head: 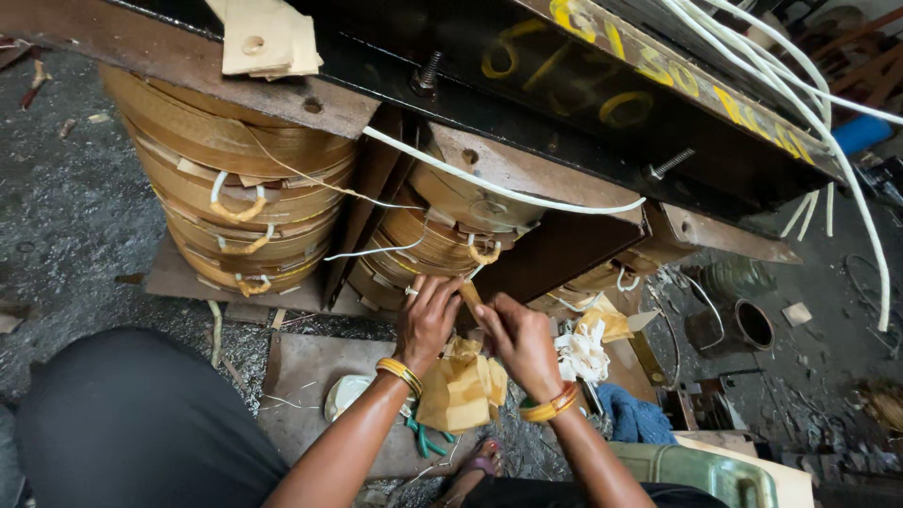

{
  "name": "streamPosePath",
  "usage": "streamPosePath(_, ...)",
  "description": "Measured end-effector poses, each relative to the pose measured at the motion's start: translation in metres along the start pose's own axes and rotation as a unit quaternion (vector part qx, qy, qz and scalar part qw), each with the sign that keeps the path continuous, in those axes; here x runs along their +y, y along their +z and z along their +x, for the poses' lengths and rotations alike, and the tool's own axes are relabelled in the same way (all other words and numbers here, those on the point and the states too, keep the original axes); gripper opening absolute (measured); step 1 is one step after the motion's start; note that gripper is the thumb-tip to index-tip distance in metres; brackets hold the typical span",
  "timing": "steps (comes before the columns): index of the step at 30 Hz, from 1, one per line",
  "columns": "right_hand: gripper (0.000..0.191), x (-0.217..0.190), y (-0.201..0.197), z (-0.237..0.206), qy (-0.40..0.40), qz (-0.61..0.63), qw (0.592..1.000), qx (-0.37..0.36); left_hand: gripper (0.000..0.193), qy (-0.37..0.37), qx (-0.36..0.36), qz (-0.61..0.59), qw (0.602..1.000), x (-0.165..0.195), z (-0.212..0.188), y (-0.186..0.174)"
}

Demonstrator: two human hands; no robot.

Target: The person sits on the floor and repeatedly wraps thin strips of brown paper around stacked copper coils, securing them with white ties. The person handles the paper strips by hand and uses a pair of scissors to trim excess material.

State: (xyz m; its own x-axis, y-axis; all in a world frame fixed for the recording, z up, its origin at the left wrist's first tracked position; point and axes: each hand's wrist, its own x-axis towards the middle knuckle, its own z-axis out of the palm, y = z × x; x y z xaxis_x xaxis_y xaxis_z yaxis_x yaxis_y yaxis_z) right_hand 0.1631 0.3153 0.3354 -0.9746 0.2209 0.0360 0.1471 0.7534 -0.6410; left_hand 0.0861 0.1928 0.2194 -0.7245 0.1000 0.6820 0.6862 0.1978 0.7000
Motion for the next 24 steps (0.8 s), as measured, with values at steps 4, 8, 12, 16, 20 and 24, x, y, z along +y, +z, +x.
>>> streamPosePath(4,0.027,-0.002,0.006,0.014,0.009,0.197,0.980,-0.024,0.028,-0.048,0.031,-0.060,0.997,0.004,0.005,0.001)
streamPosePath(8,0.043,0.021,0.008,0.023,0.061,0.307,0.950,0.022,0.017,-0.108,0.080,-0.095,0.986,0.009,0.007,0.010)
streamPosePath(12,0.037,0.040,0.026,0.034,0.010,0.214,0.957,0.193,0.009,-0.201,0.115,-0.131,0.964,0.008,0.011,0.021)
streamPosePath(16,0.030,0.046,0.047,0.046,-0.013,0.249,0.950,0.186,0.006,-0.322,0.110,-0.182,0.922,0.002,0.015,0.029)
streamPosePath(20,0.016,0.049,0.062,0.052,0.005,0.216,0.960,0.176,0.017,-0.356,0.149,-0.278,0.880,-0.001,0.011,0.038)
streamPosePath(24,0.009,0.051,0.076,0.059,-0.035,0.266,0.937,0.222,0.009,-0.273,0.185,-0.283,0.901,-0.002,0.008,0.043)
